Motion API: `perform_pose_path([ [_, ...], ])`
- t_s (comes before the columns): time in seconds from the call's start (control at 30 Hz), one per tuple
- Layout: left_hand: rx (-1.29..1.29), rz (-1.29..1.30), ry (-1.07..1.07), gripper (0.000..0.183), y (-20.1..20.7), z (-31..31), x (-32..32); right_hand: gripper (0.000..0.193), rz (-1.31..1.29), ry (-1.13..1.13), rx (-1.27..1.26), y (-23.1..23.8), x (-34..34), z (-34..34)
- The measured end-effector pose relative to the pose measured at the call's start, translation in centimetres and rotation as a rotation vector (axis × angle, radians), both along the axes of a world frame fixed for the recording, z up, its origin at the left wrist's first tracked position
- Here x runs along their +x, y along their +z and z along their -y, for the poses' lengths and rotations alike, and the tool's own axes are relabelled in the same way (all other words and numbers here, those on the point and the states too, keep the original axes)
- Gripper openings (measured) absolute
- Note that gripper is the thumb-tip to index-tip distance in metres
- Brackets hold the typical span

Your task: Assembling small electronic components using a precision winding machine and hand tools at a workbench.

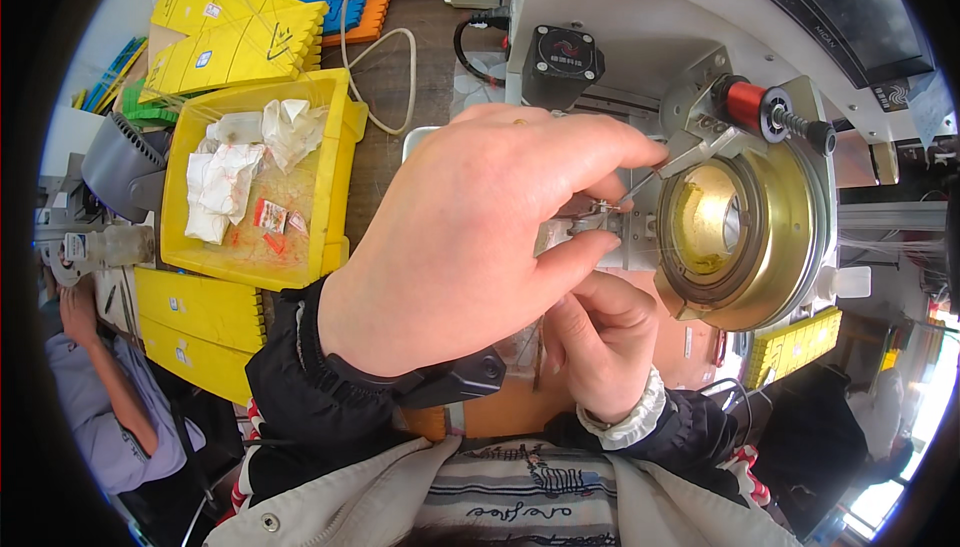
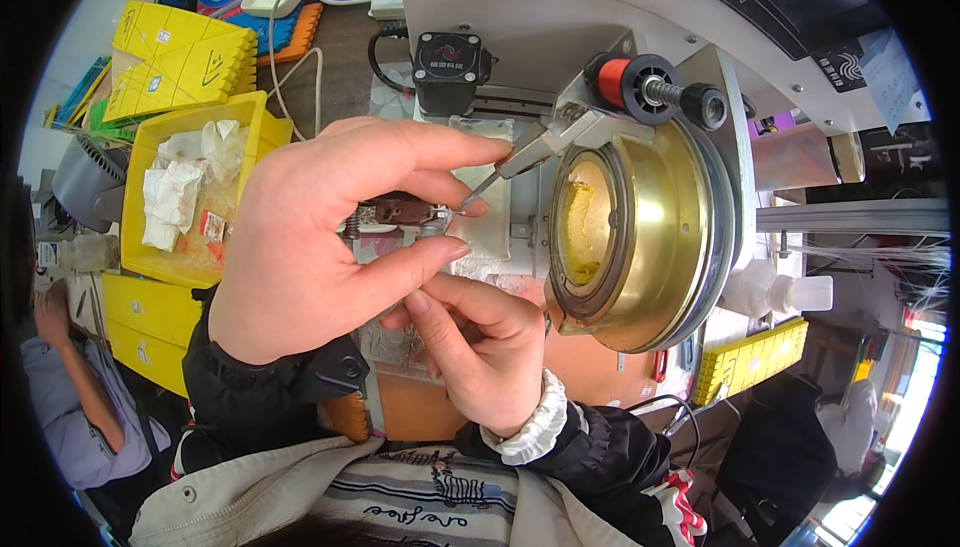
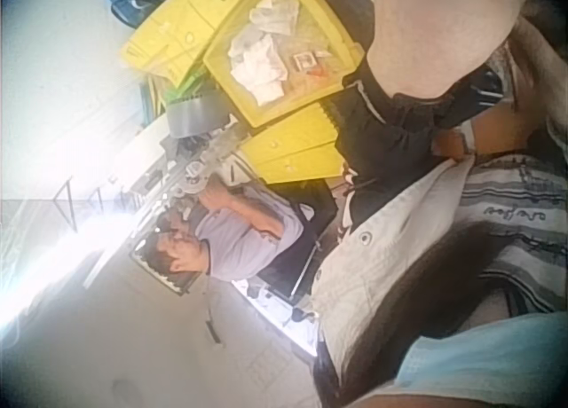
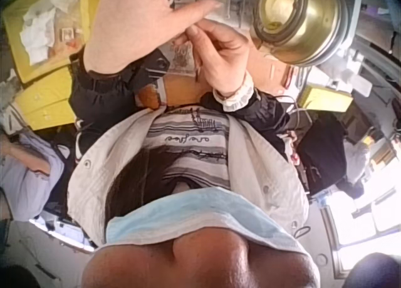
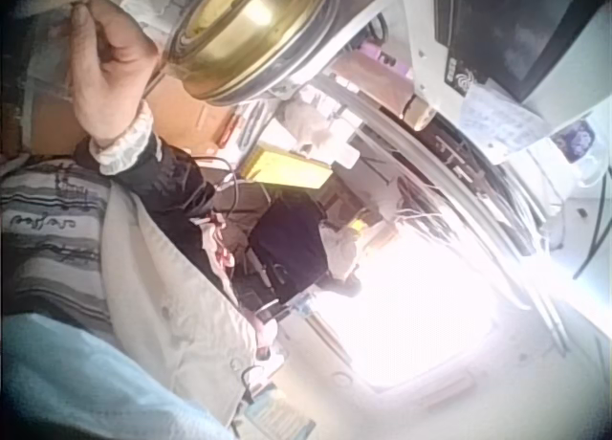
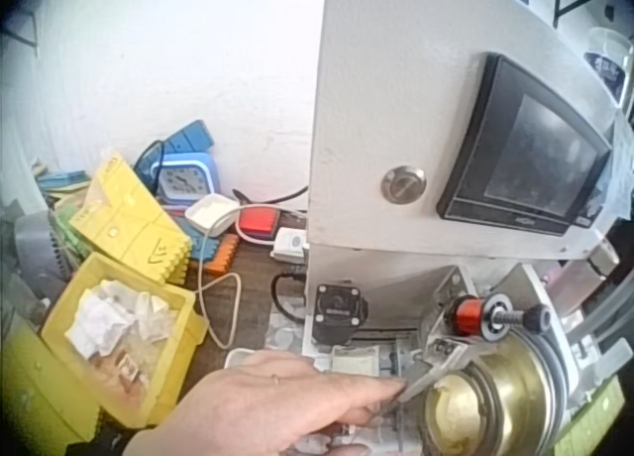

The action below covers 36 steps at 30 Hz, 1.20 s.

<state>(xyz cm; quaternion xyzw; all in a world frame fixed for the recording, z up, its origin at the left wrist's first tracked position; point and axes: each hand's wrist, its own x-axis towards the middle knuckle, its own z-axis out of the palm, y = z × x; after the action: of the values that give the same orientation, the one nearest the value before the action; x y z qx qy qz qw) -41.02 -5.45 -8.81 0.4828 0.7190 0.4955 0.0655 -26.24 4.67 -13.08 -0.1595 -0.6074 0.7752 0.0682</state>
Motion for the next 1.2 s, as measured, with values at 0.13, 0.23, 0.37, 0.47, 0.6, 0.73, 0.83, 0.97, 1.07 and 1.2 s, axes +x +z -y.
perform_pose_path([
  [0.13,0.005,-0.042,0.002,0.051,0.0,0.0,0.0,0.020,-0.006,0.001,0.025,0.0,0.1,0.0],
  [0.23,-0.021,0.005,-0.015,0.051,0.1,0.3,0.0,0.020,0.001,0.003,0.027,-0.1,0.2,0.0],
  [0.37,-0.044,0.076,-0.020,0.052,-0.1,0.3,0.1,0.020,0.010,0.003,0.065,-0.1,0.1,0.0],
  [0.47,-0.073,0.038,-0.041,0.052,0.3,0.3,-0.3,0.019,0.008,-0.007,0.040,0.0,0.0,0.1],
  [0.6,-0.032,0.145,-0.135,0.051,0.1,0.2,-0.6,0.019,-0.012,-0.004,0.057,-0.1,-0.1,-0.3],
  [0.73,-0.013,0.154,-0.106,0.051,0.3,0.2,-0.4,0.019,-0.019,-0.010,0.080,-0.2,-0.1,-0.2],
  [0.83,-0.061,0.157,-0.098,0.051,0.2,0.1,-0.3,0.019,-0.014,-0.028,0.087,-0.3,0.0,-0.3],
  [0.97,-0.053,0.099,-0.033,0.051,0.0,0.3,0.2,0.018,-0.012,-0.015,0.091,-0.3,0.1,0.0],
  [1.07,-0.049,0.102,-0.024,0.051,0.1,0.2,0.4,0.018,0.001,-0.015,0.100,0.0,0.1,0.0],
  [1.2,-0.037,0.102,-0.008,0.051,0.1,0.1,0.5,0.018,-0.009,-0.003,0.112,-0.2,0.1,-0.2],
])
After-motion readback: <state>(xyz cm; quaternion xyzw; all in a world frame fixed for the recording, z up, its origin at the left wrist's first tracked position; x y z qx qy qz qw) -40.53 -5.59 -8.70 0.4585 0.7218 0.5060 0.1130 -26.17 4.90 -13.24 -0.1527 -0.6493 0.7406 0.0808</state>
